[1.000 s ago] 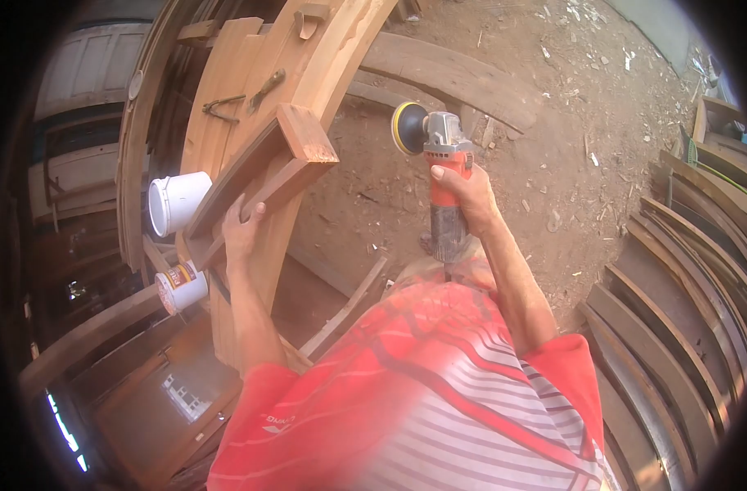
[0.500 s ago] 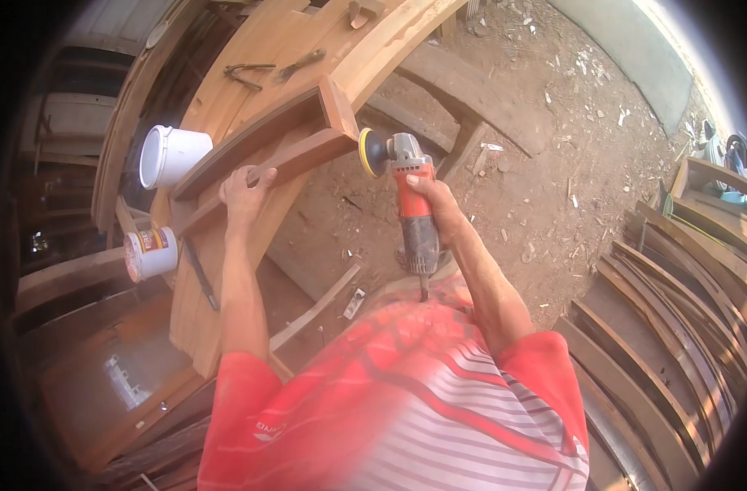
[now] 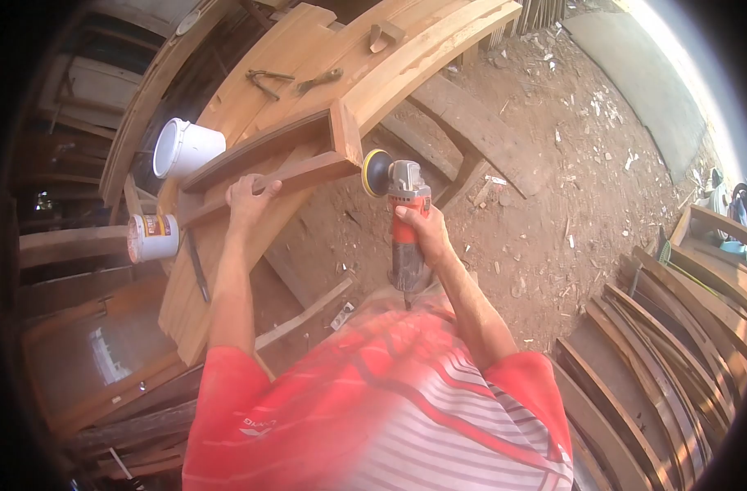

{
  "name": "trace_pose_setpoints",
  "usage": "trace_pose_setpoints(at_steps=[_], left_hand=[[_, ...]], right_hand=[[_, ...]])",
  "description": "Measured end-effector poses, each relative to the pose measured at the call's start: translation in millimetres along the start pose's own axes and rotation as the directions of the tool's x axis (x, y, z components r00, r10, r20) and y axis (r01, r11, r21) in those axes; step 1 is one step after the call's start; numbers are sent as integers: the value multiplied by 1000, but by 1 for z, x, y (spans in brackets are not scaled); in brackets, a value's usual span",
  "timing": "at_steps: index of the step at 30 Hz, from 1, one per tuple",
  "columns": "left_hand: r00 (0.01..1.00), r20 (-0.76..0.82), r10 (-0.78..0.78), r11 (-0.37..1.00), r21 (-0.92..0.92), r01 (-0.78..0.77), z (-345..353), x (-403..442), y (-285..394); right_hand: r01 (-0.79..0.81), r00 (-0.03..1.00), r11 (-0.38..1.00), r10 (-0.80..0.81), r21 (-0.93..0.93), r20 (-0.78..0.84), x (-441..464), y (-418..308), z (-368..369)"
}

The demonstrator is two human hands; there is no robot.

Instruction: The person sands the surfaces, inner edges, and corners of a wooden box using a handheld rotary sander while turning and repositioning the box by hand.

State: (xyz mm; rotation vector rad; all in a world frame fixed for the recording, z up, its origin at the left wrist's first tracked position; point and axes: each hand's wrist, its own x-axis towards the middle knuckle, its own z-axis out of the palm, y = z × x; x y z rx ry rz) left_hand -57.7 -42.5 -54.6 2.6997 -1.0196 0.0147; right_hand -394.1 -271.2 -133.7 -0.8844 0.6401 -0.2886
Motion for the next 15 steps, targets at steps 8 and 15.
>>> trace_pose_setpoints(at_steps=[8, 15], left_hand=[[999, 25, 39, 999, 24, -39, -4, 1, -1], [997, -35, 64, 998, 7, -63, 2, 0, -2]], right_hand=[[-68, 994, 980, 51, 186, 92, 17, 7, -4], [-80, 990, 977, 53, 200, 134, 14, -16, 7]])
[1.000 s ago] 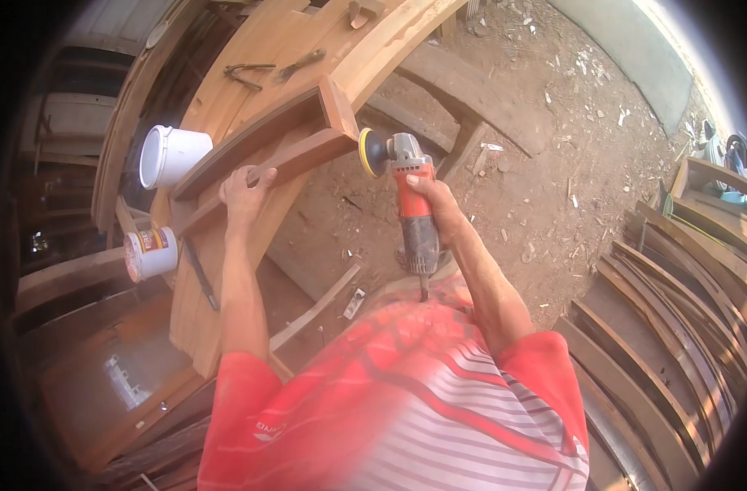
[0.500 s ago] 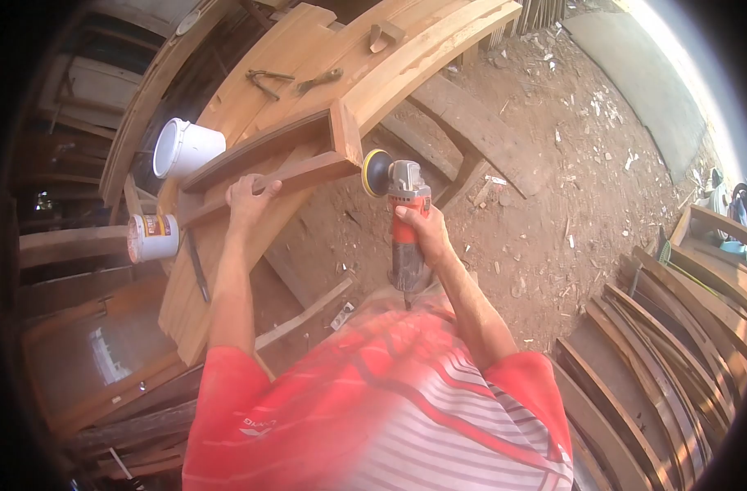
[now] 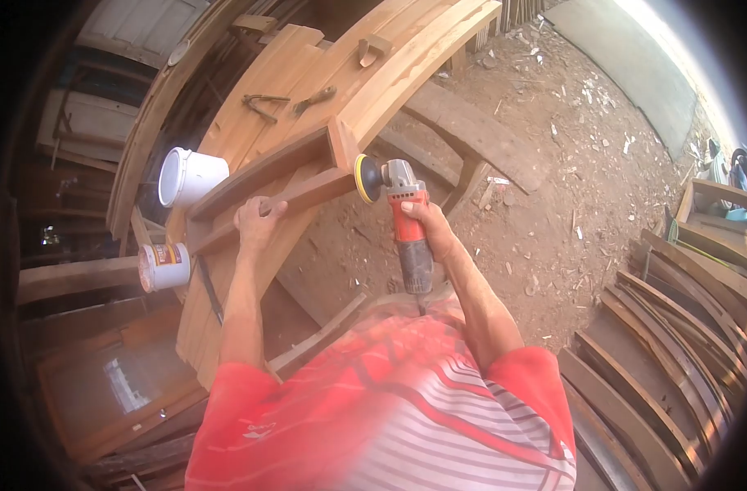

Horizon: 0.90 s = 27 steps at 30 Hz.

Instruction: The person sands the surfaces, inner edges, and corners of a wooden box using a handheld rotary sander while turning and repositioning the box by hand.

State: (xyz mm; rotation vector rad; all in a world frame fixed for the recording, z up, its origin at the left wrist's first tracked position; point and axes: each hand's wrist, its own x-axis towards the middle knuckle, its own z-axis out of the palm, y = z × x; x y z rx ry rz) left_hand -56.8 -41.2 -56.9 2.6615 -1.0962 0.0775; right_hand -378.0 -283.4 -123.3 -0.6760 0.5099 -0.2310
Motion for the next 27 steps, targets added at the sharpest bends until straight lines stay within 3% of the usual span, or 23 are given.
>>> trace_pose_setpoints(at_steps=[13, 22, 25, 27], left_hand=[[999, -32, 29, 1000, 7, -29, 4, 0, -5], [994, 108, -36, 999, -20, 38, -3, 4, -3], [998, 64, -28, 999, -34, 30, 1, 2, -4], [999, 50, -13, 999, -37, 15, 4, 2, -7]], right_hand=[[-21, 999, 1000, 20, 11, 47, 6, 18, -5], [-135, 981, 991, 132, -12, -141, 14, 53, -41], [-104, 983, 994, 107, 27, -148, 5, 52, -44], [-47, 985, 997, 35, -64, -170, 0, 41, -41]])
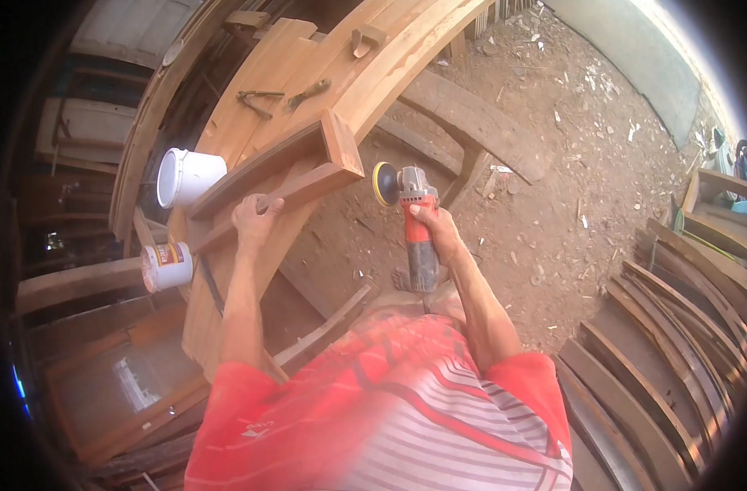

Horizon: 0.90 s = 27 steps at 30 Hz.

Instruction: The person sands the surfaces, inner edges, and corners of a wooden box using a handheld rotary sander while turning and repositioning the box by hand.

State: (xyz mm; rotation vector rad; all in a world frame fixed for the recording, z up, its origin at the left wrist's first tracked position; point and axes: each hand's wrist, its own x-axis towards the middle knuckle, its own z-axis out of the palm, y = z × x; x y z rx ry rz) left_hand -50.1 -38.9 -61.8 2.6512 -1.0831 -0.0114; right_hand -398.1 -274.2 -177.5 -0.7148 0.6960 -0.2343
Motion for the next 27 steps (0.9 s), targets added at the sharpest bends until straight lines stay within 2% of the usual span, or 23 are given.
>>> trace_pose_setpoints(at_steps=[1, 3, 10, 12, 19, 23, 27], left_hand=[[1000, -19, 18, 1000, 2, -18, 0, 0, 0], [1000, -19, 11, 1000, 4, -11, -2, -2, 3], [999, -30, 13, 999, 32, -12, -2, -2, 6], [999, -45, 22, 999, 27, -21, 0, -3, 4], [998, -49, 36, 999, 36, -34, 2, -2, -1], [996, -84, 42, 998, 56, -37, 0, -2, 3], [999, -49, 17, 998, 60, -14, -3, -3, 8]], right_hand=[[-5, 1000, 1000, 5, -5, 1, -6, -9, 5], [90, 996, 996, -90, -12, -12, -18, -26, 13], [90, 996, 992, -92, -90, -21, -24, -33, 18], [79, 997, 991, -77, -106, 20, -25, -28, 25], [125, 981, 991, -116, -51, 158, -23, -37, 59], [138, 979, 990, -132, -28, 153, -23, -40, 65], [84, 983, 996, -84, 5, 161, -21, -34, 55]])
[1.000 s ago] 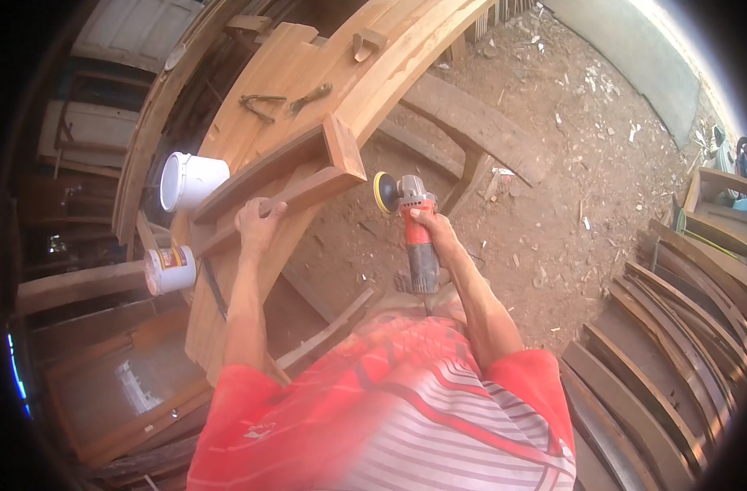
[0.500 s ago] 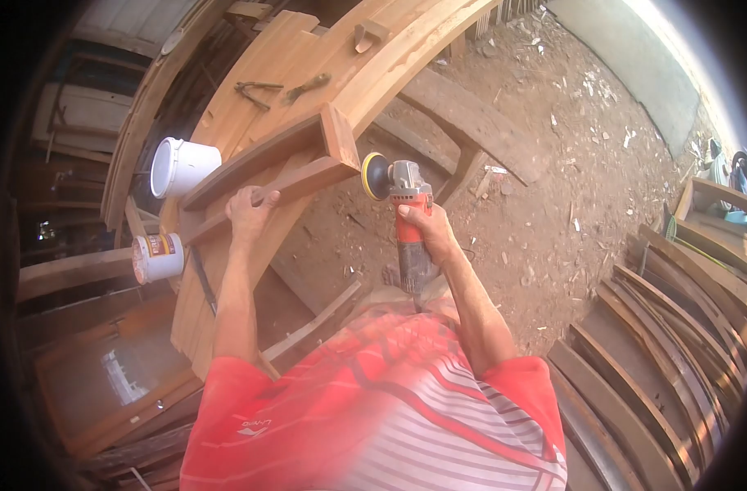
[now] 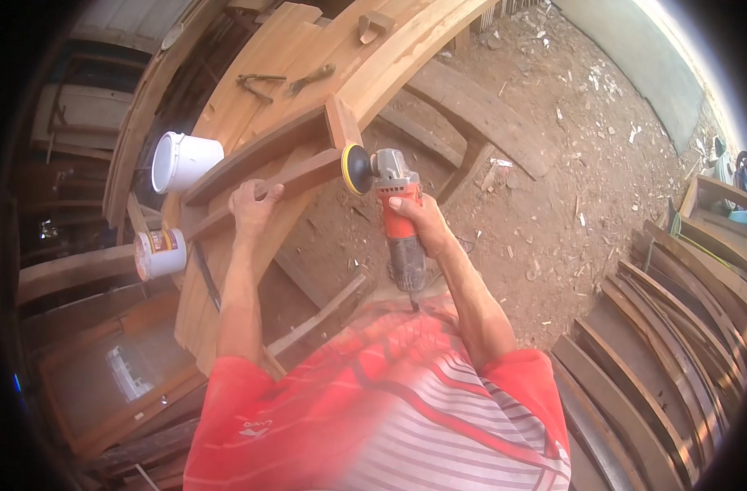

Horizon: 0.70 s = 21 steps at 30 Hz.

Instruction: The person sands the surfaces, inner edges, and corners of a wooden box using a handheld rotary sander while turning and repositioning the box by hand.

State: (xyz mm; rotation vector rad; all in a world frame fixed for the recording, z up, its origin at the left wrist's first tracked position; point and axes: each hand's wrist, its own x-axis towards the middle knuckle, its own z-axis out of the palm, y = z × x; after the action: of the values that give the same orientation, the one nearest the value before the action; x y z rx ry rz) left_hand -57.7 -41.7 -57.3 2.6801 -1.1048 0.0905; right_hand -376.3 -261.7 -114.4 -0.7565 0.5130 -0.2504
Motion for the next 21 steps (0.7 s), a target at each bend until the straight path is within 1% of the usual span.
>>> trace_pose_setpoints(at_steps=[4, 8, 10, 11, 13, 17, 19, 21], left_hand=[[1000, -1, 7, 1000, 7, -7, 1, 0, -1], [1000, 20, -4, 1000, 6, 4, 1, 1, -3], [1000, 27, -9, 1000, 11, 8, 0, 1, -1], [1000, 26, -8, 1000, 13, 7, -1, 1, 0], [999, 32, -4, 1000, -2, 4, -1, 1, -2], [1000, -6, 10, 1000, -23, -10, 6, 1, -8], [1000, -1, 11, 1000, -22, -11, 4, 0, -6], [1000, 16, 5, 1000, -26, -4, 1, 1, -3]], right_hand=[[-83, 995, 992, 77, 97, 62, 6, 7, -11], [-115, 992, 982, 106, 149, 66, 20, 30, -32], [-176, 984, 967, 175, 185, 20, 27, 43, -44], [-175, 984, 966, 175, 188, 21, 29, 48, -50], [-206, 976, 955, 217, 214, -26, 32, 52, -55], [-193, 972, 955, 217, 226, -86, 27, 59, -59], [-155, 984, 943, 174, 296, -40, 23, 60, -58], [-166, 983, 944, 182, 285, -29, 21, 58, -55]])
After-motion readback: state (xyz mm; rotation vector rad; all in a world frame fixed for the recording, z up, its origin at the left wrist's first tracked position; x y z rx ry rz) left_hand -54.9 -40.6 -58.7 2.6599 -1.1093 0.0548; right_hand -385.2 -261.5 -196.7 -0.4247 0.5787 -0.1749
